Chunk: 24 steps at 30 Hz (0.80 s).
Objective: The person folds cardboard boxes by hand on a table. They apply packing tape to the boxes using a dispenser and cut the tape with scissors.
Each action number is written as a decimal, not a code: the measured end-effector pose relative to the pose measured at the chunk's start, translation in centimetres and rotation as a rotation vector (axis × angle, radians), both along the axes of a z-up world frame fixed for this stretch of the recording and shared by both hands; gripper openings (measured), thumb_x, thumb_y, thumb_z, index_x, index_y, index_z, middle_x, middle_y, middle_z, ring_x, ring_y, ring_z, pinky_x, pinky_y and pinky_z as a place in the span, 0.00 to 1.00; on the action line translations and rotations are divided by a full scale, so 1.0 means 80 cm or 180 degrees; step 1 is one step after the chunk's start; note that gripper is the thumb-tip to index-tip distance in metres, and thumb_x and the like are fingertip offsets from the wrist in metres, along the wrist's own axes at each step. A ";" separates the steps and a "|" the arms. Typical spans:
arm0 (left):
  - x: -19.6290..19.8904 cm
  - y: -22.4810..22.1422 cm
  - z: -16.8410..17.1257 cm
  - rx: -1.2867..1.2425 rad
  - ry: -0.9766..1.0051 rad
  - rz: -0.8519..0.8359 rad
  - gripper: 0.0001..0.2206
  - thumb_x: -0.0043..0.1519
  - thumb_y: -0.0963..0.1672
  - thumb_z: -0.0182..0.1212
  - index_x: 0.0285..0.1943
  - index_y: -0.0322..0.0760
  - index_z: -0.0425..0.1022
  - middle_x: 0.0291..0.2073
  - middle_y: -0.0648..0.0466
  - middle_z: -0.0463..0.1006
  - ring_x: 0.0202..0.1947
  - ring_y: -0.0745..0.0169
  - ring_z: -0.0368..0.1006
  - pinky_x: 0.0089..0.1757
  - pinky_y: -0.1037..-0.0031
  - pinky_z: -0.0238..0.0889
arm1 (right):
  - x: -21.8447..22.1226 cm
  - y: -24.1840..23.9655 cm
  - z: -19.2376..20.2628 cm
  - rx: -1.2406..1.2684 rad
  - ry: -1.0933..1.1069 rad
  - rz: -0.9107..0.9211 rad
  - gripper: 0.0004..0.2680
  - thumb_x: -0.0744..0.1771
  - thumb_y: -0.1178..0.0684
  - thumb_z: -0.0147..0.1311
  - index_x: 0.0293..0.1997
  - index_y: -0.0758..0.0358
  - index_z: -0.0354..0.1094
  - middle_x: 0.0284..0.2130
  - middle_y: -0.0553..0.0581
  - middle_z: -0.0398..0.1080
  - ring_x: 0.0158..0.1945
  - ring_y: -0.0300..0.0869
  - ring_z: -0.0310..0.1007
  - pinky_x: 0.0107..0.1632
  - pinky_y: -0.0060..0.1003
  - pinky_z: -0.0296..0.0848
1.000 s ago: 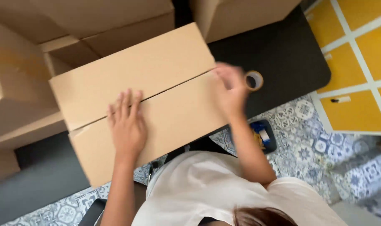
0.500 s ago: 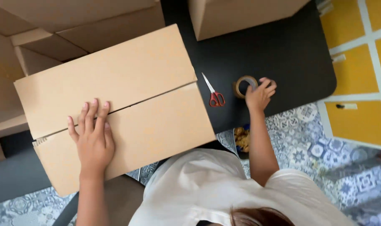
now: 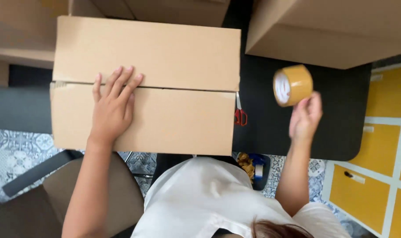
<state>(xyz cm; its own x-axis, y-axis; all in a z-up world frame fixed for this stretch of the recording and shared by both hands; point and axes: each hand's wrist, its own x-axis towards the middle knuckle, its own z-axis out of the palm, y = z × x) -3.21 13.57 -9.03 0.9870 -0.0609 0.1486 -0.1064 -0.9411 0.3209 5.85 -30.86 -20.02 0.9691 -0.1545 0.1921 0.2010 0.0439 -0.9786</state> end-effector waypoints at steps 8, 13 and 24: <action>-0.001 0.039 -0.022 -0.1267 -0.0396 -0.0178 0.15 0.58 0.41 0.52 0.55 0.37 0.67 0.54 0.50 0.68 0.57 0.52 0.61 0.57 0.62 0.47 | 0.045 0.282 0.136 0.1141 0.0016 0.2523 0.08 0.66 0.54 0.42 0.47 0.66 0.58 0.39 0.56 0.62 0.42 0.39 0.64 0.46 0.33 0.63; 0.002 0.074 -0.053 -0.2209 -0.0347 0.0102 0.15 0.52 0.35 0.48 0.47 0.34 0.69 0.42 0.48 0.75 0.41 0.51 0.72 0.44 0.71 0.62 | 0.041 0.439 0.105 0.1356 0.0526 0.2814 0.07 0.63 0.54 0.50 0.37 0.68 0.67 0.28 0.51 0.68 0.32 0.34 0.65 0.35 0.23 0.61; -0.009 0.103 -0.045 -0.4107 -0.0891 0.1323 0.12 0.63 0.42 0.44 0.54 0.36 0.67 0.45 0.46 0.68 0.52 0.51 0.65 0.51 0.64 0.63 | 0.047 0.445 -0.024 0.1383 0.0799 0.1872 0.07 0.60 0.52 0.55 0.29 0.66 0.67 0.21 0.60 0.69 0.26 0.45 0.73 0.27 0.32 0.73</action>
<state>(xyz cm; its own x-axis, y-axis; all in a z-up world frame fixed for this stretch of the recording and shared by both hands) -3.95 21.77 -12.59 0.8268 0.5583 0.0685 -0.0988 0.0243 0.9948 9.63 4.74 -21.96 0.9217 0.3879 -0.0045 -0.2000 0.4652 -0.8623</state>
